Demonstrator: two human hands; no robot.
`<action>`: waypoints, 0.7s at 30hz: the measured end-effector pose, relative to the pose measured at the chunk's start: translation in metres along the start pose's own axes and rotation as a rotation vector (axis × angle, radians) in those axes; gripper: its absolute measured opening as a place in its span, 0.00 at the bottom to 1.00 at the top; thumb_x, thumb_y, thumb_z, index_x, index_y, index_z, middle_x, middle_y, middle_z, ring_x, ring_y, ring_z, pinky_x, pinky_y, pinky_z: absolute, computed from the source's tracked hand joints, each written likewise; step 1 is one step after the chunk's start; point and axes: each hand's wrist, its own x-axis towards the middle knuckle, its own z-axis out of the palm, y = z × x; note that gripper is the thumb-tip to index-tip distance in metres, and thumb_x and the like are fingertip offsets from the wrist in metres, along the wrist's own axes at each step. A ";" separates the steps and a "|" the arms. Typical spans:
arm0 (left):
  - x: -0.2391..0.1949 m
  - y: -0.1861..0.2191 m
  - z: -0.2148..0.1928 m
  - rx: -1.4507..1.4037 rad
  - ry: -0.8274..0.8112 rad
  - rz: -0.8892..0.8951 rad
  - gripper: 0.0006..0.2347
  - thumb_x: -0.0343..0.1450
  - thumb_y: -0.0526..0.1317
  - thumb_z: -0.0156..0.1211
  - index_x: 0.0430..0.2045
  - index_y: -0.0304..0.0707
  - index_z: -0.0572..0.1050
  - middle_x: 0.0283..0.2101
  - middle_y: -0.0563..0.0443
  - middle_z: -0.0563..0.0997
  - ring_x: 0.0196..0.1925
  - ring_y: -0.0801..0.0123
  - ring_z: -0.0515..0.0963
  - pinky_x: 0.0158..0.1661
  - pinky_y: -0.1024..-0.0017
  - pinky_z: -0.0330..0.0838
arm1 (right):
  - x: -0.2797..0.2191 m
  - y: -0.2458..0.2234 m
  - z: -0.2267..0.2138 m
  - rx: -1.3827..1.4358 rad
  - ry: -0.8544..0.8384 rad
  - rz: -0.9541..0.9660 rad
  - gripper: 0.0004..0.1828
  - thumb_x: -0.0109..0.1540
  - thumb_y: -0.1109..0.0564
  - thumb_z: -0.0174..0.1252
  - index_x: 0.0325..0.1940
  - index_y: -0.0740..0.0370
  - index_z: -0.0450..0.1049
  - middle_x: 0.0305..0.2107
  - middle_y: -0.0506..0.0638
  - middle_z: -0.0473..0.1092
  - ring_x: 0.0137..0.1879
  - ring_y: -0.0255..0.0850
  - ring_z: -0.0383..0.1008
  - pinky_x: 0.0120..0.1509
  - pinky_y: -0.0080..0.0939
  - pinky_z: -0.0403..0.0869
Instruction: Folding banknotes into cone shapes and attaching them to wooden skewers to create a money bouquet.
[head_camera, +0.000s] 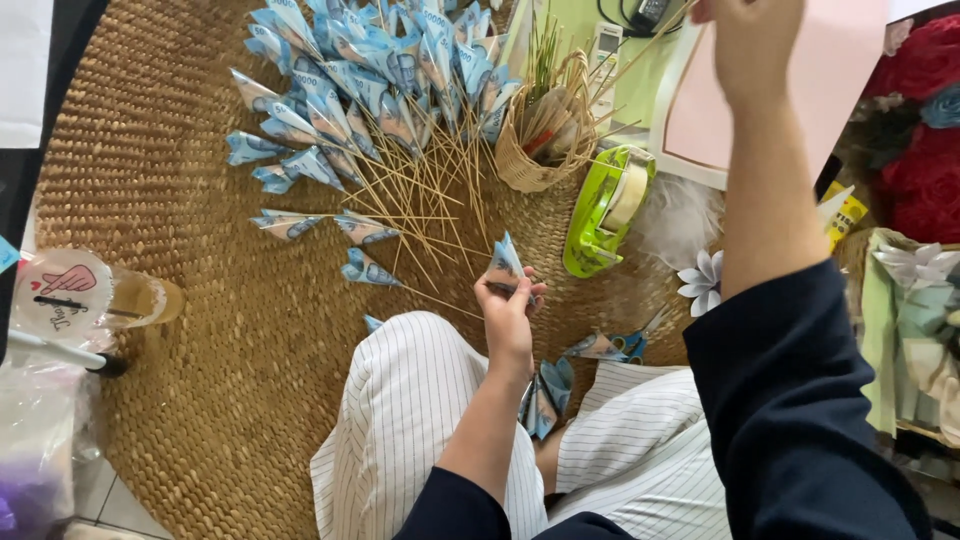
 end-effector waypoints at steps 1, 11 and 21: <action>-0.001 0.000 0.000 0.000 0.001 0.001 0.10 0.70 0.32 0.48 0.43 0.41 0.59 0.45 0.45 0.75 0.36 0.68 0.77 0.42 0.70 0.71 | -0.007 -0.003 0.008 0.002 0.000 0.000 0.09 0.56 0.70 0.50 0.36 0.66 0.74 0.26 0.51 0.72 0.32 0.38 0.74 0.39 0.38 0.74; -0.006 0.006 0.002 0.018 -0.005 -0.018 0.11 0.70 0.32 0.47 0.44 0.40 0.59 0.46 0.43 0.74 0.37 0.66 0.76 0.45 0.69 0.73 | -0.028 -0.004 0.046 -0.166 -0.305 0.146 0.07 0.60 0.68 0.60 0.33 0.60 0.70 0.30 0.49 0.69 0.35 0.35 0.67 0.39 0.32 0.70; -0.007 0.004 0.000 0.046 -0.012 -0.023 0.11 0.70 0.34 0.47 0.45 0.43 0.59 0.43 0.50 0.76 0.35 0.69 0.77 0.40 0.70 0.68 | 0.008 -0.048 0.068 -0.558 -0.737 0.535 0.05 0.57 0.62 0.62 0.30 0.66 0.74 0.39 0.58 0.68 0.41 0.48 0.67 0.46 0.50 0.71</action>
